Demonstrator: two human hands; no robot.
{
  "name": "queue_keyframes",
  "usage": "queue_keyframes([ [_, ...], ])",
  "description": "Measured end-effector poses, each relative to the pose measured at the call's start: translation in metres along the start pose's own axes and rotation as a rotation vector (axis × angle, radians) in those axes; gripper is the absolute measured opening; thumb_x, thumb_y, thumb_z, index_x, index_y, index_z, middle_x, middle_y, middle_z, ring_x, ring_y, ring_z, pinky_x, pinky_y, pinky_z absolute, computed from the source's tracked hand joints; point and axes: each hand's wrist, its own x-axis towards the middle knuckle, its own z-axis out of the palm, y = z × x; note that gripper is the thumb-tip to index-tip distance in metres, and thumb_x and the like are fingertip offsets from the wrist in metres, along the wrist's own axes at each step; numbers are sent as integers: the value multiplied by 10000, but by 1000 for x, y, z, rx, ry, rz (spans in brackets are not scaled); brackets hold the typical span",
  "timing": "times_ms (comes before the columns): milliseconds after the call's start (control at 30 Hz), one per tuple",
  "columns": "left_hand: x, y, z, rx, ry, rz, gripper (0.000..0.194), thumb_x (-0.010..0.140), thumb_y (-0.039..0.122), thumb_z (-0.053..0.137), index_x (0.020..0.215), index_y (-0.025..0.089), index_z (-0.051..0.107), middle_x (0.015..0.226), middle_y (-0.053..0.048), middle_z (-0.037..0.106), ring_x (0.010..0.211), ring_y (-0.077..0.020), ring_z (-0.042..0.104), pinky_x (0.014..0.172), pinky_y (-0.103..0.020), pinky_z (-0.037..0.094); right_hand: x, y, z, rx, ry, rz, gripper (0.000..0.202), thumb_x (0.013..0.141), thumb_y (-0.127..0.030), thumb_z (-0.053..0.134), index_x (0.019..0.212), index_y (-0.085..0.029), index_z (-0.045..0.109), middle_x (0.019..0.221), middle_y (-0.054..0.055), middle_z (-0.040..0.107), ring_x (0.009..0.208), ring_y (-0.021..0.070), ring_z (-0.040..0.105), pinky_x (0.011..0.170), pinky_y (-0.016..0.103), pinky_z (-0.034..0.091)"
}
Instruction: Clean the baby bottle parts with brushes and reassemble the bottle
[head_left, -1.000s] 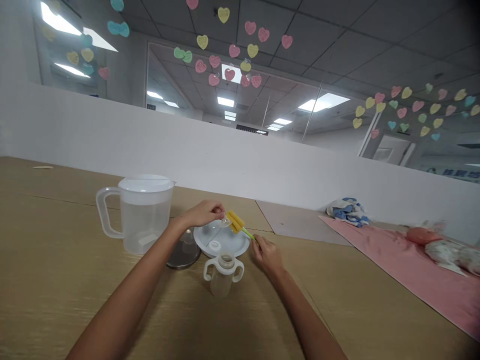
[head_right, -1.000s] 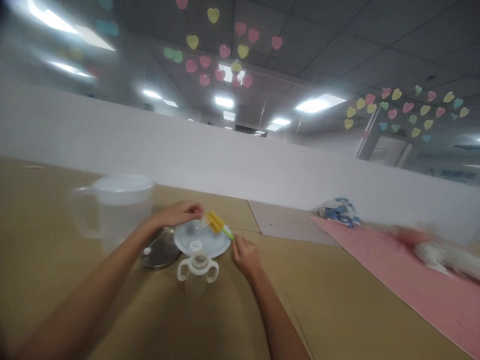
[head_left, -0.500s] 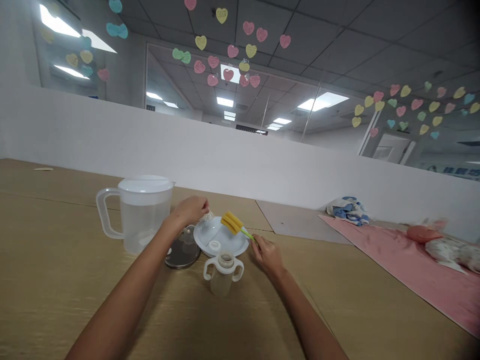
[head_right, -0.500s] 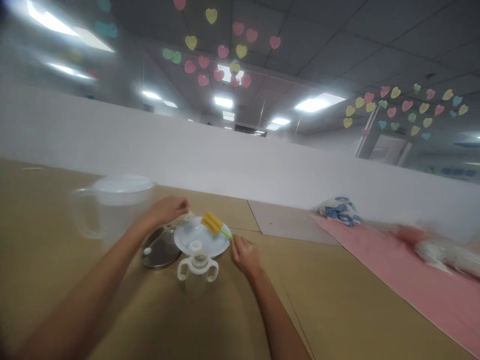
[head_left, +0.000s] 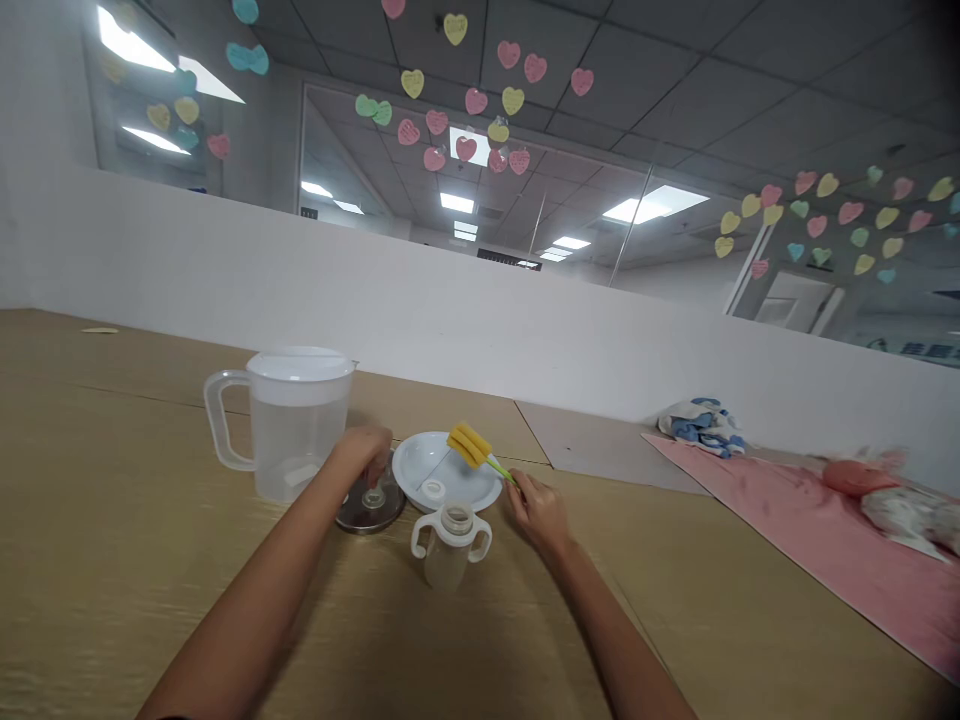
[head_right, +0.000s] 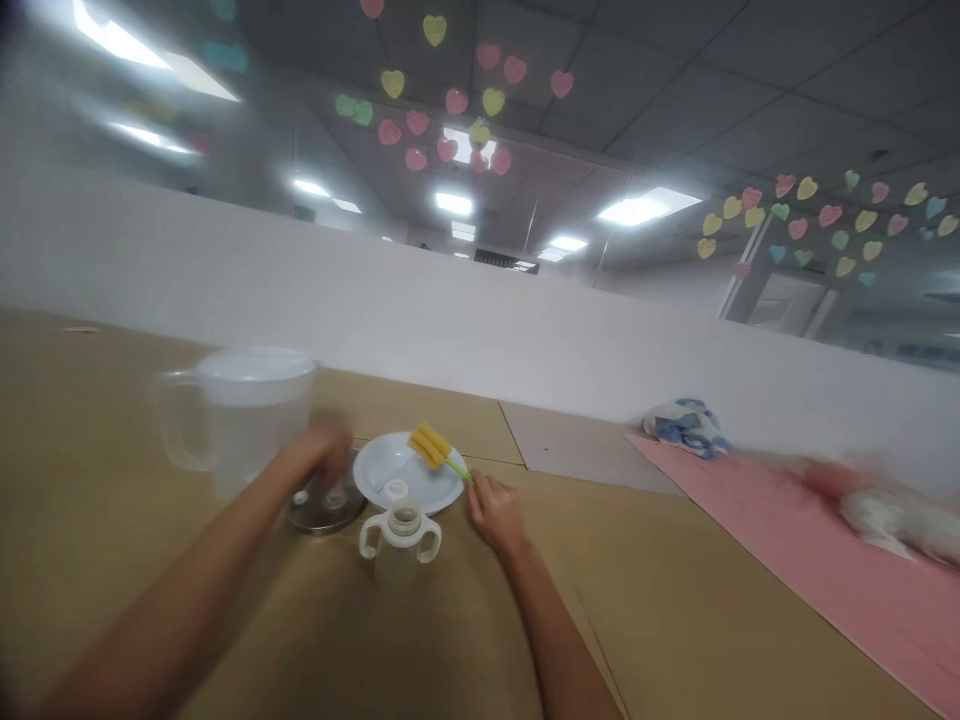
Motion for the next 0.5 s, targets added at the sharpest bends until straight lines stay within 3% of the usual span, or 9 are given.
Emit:
queue_keyframes([
  [133, -4, 13, -5, 27, 150, 55, 237, 454, 118, 719, 690, 130, 701, 795, -167, 697, 797, -310, 628, 671, -363, 478, 0, 0, 1, -6, 3, -5, 305, 917, -280, 356, 918, -144, 629, 666, 41, 652, 549, 102, 568, 525, 210, 339],
  [233, -3, 32, -1, -27, 202, 209, 239, 623, 182, 614, 846, 193, 699, 959, -105, 689, 859, -239, 617, 720, -308, 462, 0, -1, 1, -8, 4, -4, 289, 911, -278, 372, 926, -146, 628, 671, 41, 653, 551, 104, 573, 522, 213, 343],
  [300, 0, 45, 7, -71, 180, 296, 199, 668, 216, 581, 827, 225, 699, 906, -51, 700, 791, -187, 619, 683, -257, 456, 1, -1, 0, -5, 12, -5, 288, 910, -276, 372, 929, -140, 626, 665, 38, 651, 541, 104, 573, 517, 215, 344],
  [400, 5, 57, 24, -99, 150, 320, 89, 581, 216, 658, 653, 170, 686, 738, -73, 690, 669, -206, 603, 602, -279, 444, 2, -2, -2, 9, 24, -6, 289, 911, -268, 365, 930, -136, 621, 671, 37, 654, 540, 104, 576, 516, 215, 348],
  [500, 10, 57, 33, -150, 172, 329, 70, 492, 127, 688, 536, 155, 642, 623, -60, 661, 610, -204, 579, 568, -282, 427, 3, -2, -3, 15, 24, -11, 284, 909, -263, 364, 917, -144, 622, 660, 33, 649, 534, 101, 570, 509, 214, 346],
])
